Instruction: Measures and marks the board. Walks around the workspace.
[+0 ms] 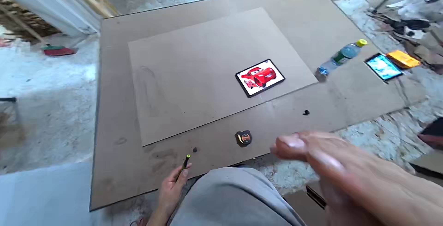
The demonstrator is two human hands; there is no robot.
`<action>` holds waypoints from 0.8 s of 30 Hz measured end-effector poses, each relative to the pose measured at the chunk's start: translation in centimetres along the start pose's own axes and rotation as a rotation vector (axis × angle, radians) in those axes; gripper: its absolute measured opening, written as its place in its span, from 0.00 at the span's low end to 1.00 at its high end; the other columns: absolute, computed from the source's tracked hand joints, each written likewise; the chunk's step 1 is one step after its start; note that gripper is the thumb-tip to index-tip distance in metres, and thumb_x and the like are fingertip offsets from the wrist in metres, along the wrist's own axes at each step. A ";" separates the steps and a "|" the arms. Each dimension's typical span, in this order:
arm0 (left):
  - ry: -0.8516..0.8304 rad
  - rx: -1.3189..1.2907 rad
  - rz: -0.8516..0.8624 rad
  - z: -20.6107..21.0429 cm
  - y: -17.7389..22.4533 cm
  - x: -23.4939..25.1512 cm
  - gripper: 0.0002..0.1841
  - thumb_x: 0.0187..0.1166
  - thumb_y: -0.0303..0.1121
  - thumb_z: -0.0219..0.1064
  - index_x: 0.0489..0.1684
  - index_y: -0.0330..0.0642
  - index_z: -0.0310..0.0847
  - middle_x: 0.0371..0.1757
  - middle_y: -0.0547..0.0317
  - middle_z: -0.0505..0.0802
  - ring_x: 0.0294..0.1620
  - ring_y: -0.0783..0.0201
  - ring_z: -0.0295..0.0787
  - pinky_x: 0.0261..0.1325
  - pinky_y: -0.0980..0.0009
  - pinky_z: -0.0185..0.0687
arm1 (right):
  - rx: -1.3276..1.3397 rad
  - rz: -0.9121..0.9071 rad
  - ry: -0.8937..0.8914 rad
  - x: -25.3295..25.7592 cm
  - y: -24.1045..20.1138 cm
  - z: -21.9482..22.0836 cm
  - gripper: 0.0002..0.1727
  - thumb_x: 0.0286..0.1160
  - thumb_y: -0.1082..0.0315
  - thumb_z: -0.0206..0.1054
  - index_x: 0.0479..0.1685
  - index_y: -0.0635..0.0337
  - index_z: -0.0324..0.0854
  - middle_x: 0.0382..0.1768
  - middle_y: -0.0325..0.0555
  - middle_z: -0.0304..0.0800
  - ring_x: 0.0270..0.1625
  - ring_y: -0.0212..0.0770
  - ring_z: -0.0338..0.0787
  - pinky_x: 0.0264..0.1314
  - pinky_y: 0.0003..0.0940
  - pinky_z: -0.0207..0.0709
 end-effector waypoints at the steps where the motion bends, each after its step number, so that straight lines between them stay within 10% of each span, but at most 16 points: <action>1: 0.012 -0.001 -0.012 -0.2 0.4 -0.2 0.24 0.84 0.52 0.65 0.60 0.41 0.90 0.29 0.66 0.91 0.24 0.73 0.82 0.31 0.74 0.82 | 0.041 0.054 -0.017 -1.6 2.4 0.6 0.21 0.87 0.67 0.52 0.68 0.51 0.86 0.59 0.45 0.96 0.60 0.48 0.95 0.66 0.50 0.91; 6: 0.083 -0.052 -0.132 -1.9 0.3 -0.9 0.16 0.80 0.37 0.69 0.59 0.39 0.89 0.38 0.60 0.95 0.31 0.68 0.88 0.37 0.71 0.85 | 0.102 0.290 -0.140 -7.2 10.7 5.3 0.26 0.80 0.73 0.49 0.72 0.55 0.85 0.58 0.46 0.96 0.56 0.46 0.97 0.58 0.45 0.94; 10: 0.205 -0.382 -0.122 -2.5 0.0 -1.8 0.13 0.75 0.40 0.76 0.32 0.39 0.86 0.27 0.60 0.89 0.25 0.72 0.82 0.31 0.76 0.79 | 0.052 0.331 -0.266 -8.5 13.1 7.9 0.25 0.80 0.72 0.49 0.70 0.55 0.86 0.55 0.40 0.97 0.54 0.38 0.96 0.55 0.37 0.94; 13: 0.197 -0.488 -0.119 -2.8 0.4 -1.9 0.27 0.89 0.44 0.56 0.12 0.44 0.77 0.25 0.55 0.90 0.28 0.65 0.85 0.38 0.69 0.83 | -0.020 0.304 -0.307 -7.6 15.1 9.6 0.25 0.80 0.69 0.49 0.69 0.49 0.87 0.52 0.33 0.97 0.52 0.33 0.96 0.54 0.35 0.93; 16: 0.104 -0.416 -0.100 -3.6 -0.2 -2.2 0.41 0.93 0.59 0.34 0.32 0.36 0.88 0.48 0.43 0.94 0.56 0.50 0.91 0.67 0.55 0.85 | -0.062 0.310 -0.339 -6.2 17.4 11.3 0.24 0.81 0.65 0.51 0.68 0.47 0.88 0.52 0.31 0.97 0.52 0.31 0.95 0.54 0.36 0.93; 19: 0.110 -0.303 -0.197 -4.7 -1.4 -2.1 0.51 0.88 0.67 0.24 0.48 0.33 0.91 0.39 0.50 0.96 0.41 0.58 0.95 0.52 0.62 0.91 | -0.092 0.338 -0.380 -5.0 19.8 13.7 0.23 0.81 0.63 0.52 0.67 0.45 0.88 0.52 0.29 0.97 0.52 0.29 0.95 0.54 0.35 0.92; 24: 0.115 -0.266 -0.210 -7.7 -4.0 1.2 0.28 0.94 0.47 0.50 0.50 0.32 0.91 0.38 0.47 0.98 0.36 0.54 0.98 0.47 0.61 0.97 | -0.054 0.457 -0.429 -2.7 24.6 20.2 0.23 0.80 0.66 0.52 0.67 0.41 0.87 0.50 0.24 0.96 0.48 0.25 0.95 0.51 0.33 0.93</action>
Point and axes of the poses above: each hand's wrist, its own x-axis towards the middle knuckle, its own z-axis out of the palm, y = z × x, the point moved 5 cm from there along x, towards the middle knuckle
